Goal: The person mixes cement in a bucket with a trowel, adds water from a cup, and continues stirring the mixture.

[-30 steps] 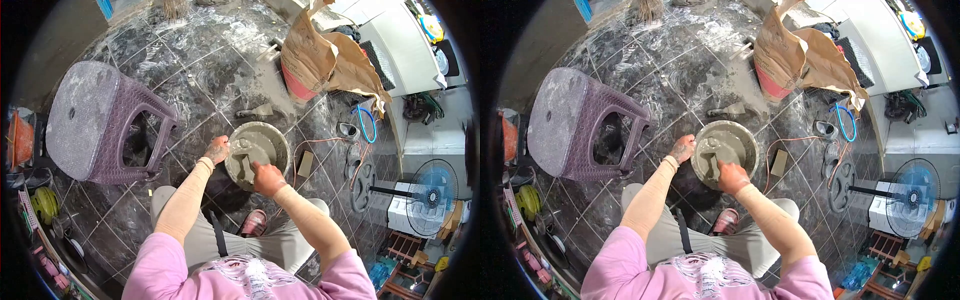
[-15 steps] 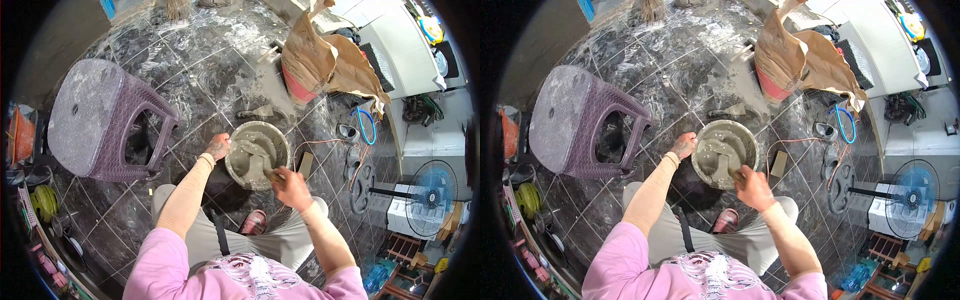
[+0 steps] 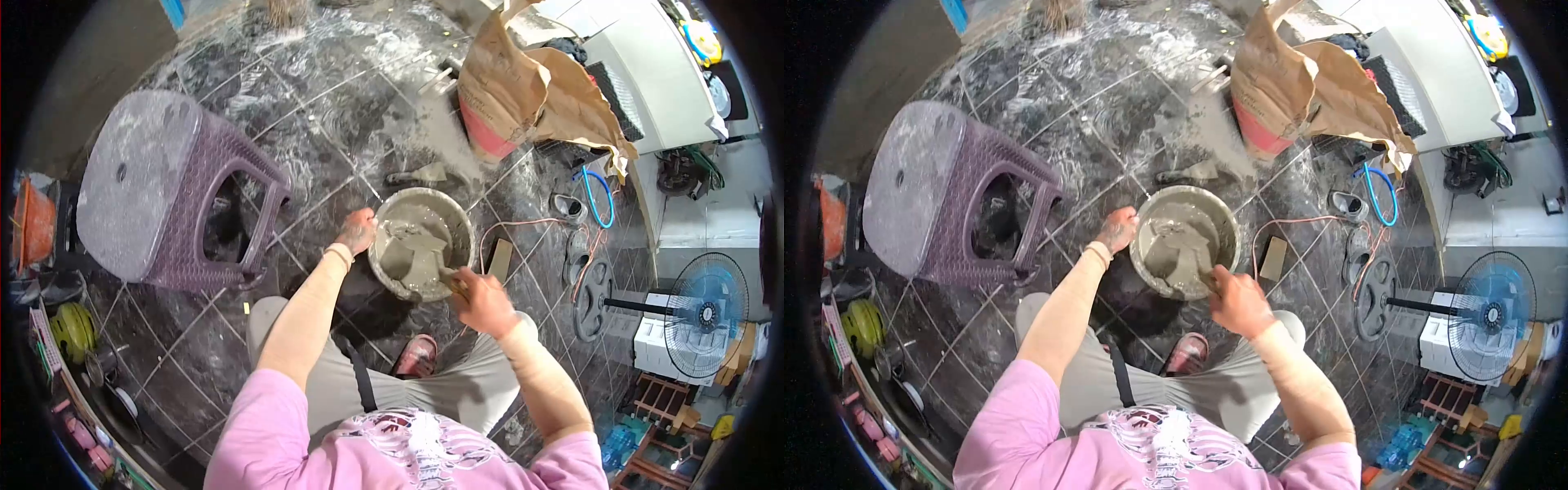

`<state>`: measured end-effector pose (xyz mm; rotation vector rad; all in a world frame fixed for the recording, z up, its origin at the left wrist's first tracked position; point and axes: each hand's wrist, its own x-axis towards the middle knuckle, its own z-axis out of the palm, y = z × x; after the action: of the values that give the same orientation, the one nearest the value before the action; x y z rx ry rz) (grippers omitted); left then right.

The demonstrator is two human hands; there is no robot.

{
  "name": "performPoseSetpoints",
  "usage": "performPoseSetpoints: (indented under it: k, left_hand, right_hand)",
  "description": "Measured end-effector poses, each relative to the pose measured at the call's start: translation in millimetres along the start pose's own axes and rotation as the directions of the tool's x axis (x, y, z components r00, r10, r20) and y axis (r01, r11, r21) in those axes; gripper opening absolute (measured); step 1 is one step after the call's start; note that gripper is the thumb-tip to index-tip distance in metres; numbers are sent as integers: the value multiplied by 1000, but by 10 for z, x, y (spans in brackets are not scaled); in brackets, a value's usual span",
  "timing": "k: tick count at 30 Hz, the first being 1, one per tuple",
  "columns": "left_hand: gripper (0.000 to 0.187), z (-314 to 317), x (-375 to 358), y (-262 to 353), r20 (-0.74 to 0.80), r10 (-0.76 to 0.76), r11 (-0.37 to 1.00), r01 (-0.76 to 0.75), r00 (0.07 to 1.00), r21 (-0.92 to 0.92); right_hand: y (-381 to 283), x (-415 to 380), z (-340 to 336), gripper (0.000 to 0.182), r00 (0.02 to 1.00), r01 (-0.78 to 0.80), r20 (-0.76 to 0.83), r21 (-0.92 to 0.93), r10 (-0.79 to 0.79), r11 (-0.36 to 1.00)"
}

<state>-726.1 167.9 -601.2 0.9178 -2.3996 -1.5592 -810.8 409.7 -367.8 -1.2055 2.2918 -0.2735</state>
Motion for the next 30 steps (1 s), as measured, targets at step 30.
performPoseSetpoints:
  k: [30]
  left_hand:
    - [21, 1, -639, 155, 119, -219, 976, 215, 969, 43]
  right_hand:
    - [119, 16, 333, 40, 897, -442, 199, 384, 395, 810]
